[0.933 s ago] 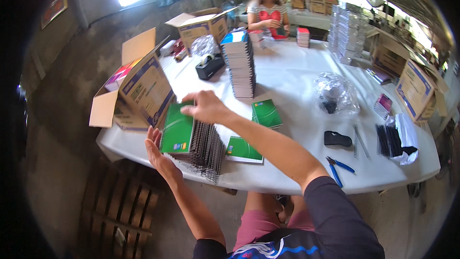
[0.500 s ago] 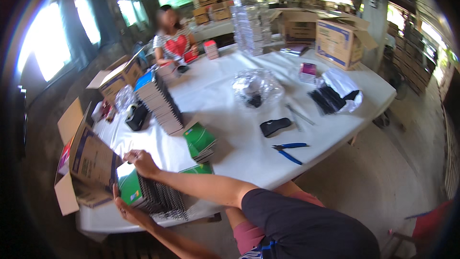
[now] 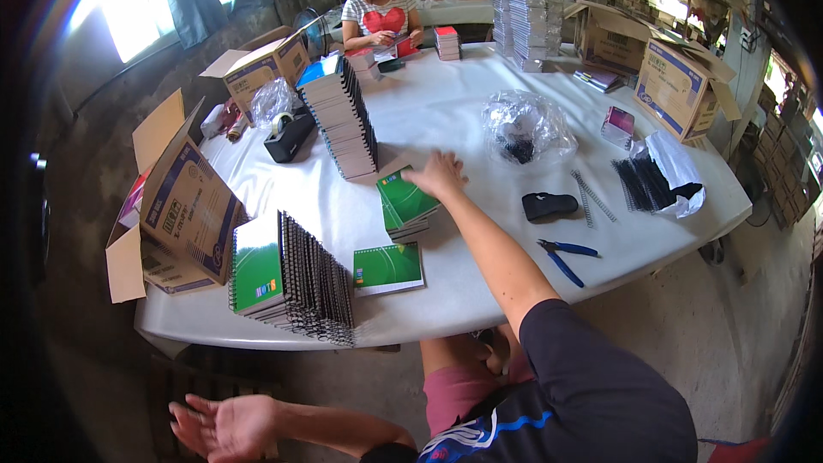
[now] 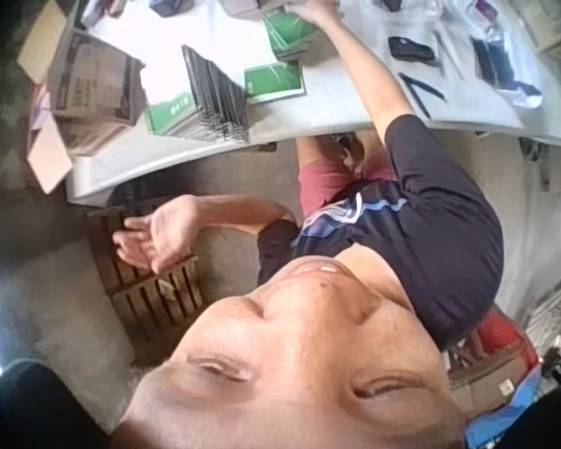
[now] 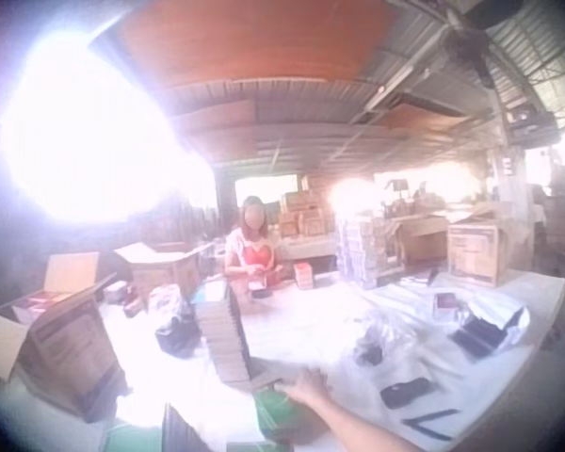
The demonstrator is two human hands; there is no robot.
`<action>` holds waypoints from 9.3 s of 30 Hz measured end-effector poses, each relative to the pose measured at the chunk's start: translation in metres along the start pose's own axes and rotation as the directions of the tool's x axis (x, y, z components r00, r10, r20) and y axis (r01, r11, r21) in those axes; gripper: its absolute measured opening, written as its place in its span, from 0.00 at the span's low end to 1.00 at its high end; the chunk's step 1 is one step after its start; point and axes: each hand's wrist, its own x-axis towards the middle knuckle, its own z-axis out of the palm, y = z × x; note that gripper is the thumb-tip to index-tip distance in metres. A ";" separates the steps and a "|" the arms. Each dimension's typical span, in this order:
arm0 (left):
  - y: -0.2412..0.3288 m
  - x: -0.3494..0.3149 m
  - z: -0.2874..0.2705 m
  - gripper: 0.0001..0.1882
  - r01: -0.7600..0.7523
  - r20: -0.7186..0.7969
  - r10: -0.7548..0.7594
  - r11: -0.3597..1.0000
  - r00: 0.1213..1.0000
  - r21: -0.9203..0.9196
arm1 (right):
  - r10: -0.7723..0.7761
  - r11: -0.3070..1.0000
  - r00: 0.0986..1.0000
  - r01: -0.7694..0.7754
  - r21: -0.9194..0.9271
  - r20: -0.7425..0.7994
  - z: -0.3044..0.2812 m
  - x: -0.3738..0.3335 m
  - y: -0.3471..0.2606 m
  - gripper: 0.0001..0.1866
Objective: The person inserts a metal spiral through the punched edges of green notebooks by hand and uses a pair of pliers to cut and finish the wire ends. They stack the completed notebooks on the table and organize more materials from nearby boxes.
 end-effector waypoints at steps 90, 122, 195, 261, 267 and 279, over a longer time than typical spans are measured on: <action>0.057 -0.292 0.006 0.24 -0.256 0.965 -0.223 0.949 -0.141 0.182 | -0.591 0.806 0.696 0.519 0.284 0.408 -0.141 -0.080 0.212 0.14; 0.038 -0.287 0.005 0.32 -0.019 0.981 -0.193 0.981 -0.020 0.192 | -0.788 0.570 0.483 0.335 0.750 0.382 -0.118 -0.084 0.197 0.14; 0.039 -0.261 0.026 0.19 0.219 0.842 -0.298 0.951 0.450 0.219 | -0.645 0.749 0.760 0.609 0.261 0.076 -0.141 -0.191 0.127 0.18; -0.049 -0.074 0.011 0.33 0.486 0.563 -0.516 0.846 0.646 0.217 | -0.927 0.060 0.340 0.552 0.832 -0.158 -0.047 -0.100 -0.160 0.26; -0.058 -0.076 0.020 0.26 0.377 0.539 -0.482 0.876 0.691 0.300 | -0.889 0.265 0.452 0.383 0.885 0.071 0.007 -0.117 -0.135 0.26; 0.024 -0.087 0.017 0.19 -0.060 0.407 0.105 0.991 0.907 -0.122 | -0.347 0.938 0.808 0.284 0.201 0.476 0.017 0.043 0.061 0.41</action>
